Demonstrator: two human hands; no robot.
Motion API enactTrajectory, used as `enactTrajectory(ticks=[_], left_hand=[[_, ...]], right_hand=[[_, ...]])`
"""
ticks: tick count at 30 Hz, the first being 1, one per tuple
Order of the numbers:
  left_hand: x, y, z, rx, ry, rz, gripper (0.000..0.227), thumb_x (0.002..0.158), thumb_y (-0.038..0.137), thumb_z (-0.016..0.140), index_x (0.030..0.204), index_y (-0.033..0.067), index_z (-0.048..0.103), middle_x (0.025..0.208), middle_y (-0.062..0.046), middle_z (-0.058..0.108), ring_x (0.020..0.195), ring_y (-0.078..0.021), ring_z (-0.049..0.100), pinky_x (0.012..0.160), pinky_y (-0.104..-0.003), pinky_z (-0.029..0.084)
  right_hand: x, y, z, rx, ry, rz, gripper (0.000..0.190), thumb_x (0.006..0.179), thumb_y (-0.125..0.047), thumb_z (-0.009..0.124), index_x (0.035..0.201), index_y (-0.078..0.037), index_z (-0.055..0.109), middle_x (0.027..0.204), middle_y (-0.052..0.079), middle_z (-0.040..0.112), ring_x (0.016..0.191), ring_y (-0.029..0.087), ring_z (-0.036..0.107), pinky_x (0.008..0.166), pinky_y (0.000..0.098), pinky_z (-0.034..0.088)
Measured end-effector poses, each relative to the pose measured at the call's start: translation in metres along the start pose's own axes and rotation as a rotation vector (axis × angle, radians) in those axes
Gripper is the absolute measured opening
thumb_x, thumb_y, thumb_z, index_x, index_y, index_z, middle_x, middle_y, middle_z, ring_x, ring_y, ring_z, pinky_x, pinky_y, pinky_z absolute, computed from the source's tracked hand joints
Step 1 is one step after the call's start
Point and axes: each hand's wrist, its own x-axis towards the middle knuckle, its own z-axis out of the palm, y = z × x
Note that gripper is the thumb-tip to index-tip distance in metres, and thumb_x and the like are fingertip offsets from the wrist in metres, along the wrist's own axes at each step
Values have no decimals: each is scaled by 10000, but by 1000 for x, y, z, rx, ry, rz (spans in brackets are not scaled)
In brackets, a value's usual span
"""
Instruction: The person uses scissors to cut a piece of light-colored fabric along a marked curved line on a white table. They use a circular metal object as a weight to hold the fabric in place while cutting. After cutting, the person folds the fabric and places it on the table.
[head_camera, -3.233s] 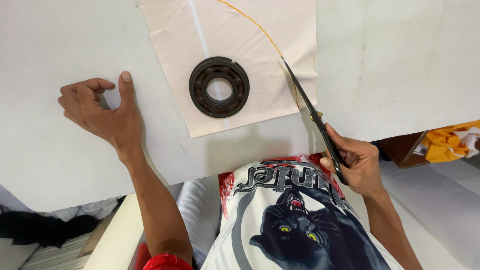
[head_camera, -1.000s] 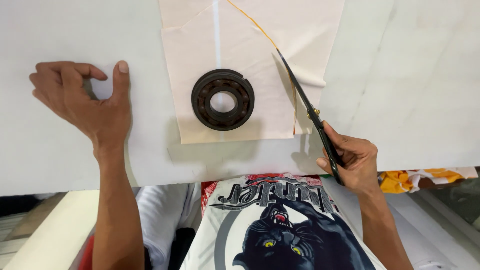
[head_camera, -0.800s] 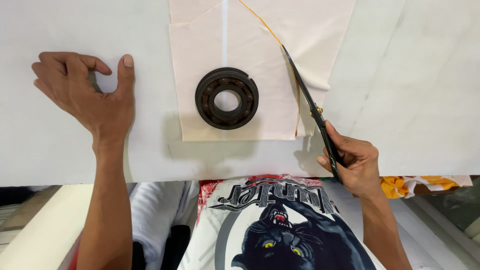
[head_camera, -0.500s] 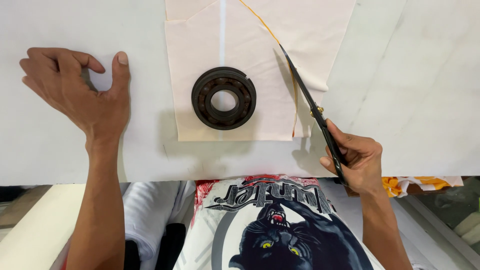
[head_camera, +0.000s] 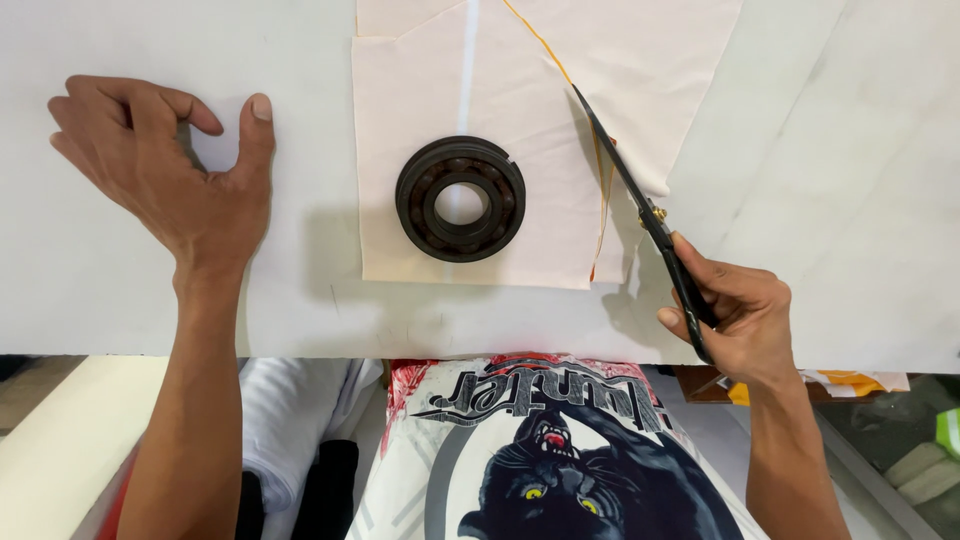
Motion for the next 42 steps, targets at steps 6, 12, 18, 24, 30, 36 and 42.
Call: enactTrajectory(ticks=[6,12,18,24,30,36,42], left_hand=[[0,-1,-1,18,-7,11,519,1104,400,802,866,31,526,989,-96,474,948,-304,441,845,-453,321],[0,1,-2,22,-19,-12,543,1110,435,769,857,33,505,978,-91,465,948,-294,433,846,-450,320],[0,0,0,32,-4,6,556,1121,464,742,848,34,518,966,-90,466,943,-295,434,850,-448,327],[1,0,0,30,2,4,565,1119,482,715,845,29,514,958,-94,461,943,-292,433,852,-450,327],[1,-1,1,44,-1,16,555,1123,470,722,850,31,520,951,-93,471,945,-291,437,842,-446,324],[1,0,0,25,-20,-13,549,1115,448,746,846,28,518,979,-93,445,947,-300,430,857,-452,321],[1,-1,1,27,-7,-11,569,1116,479,726,840,29,514,979,-97,447,925,-304,425,845,-449,316]], right_hand=[[15,-11,-4,11,-15,9,685,788,24,764,1438,56,550,878,-34,371,708,140,303,627,286,253],[19,-13,-8,-79,-52,-11,689,808,53,776,1456,34,545,924,-44,382,742,139,293,679,319,228],[20,-8,-13,-72,-38,-8,680,802,1,786,1439,59,556,944,-56,414,732,106,339,640,271,263],[34,-16,-13,-47,-53,-33,724,761,-20,808,1435,62,557,927,-43,425,730,154,301,640,273,269],[37,-18,-13,-42,-92,-24,717,781,16,781,1451,62,531,861,-16,372,715,149,317,641,299,268],[39,-18,-14,-5,-127,-17,705,809,120,729,1474,44,504,885,-11,328,713,187,295,654,351,246],[50,-23,-16,13,-105,-35,742,738,0,797,1428,87,538,833,10,372,697,166,342,638,286,307]])
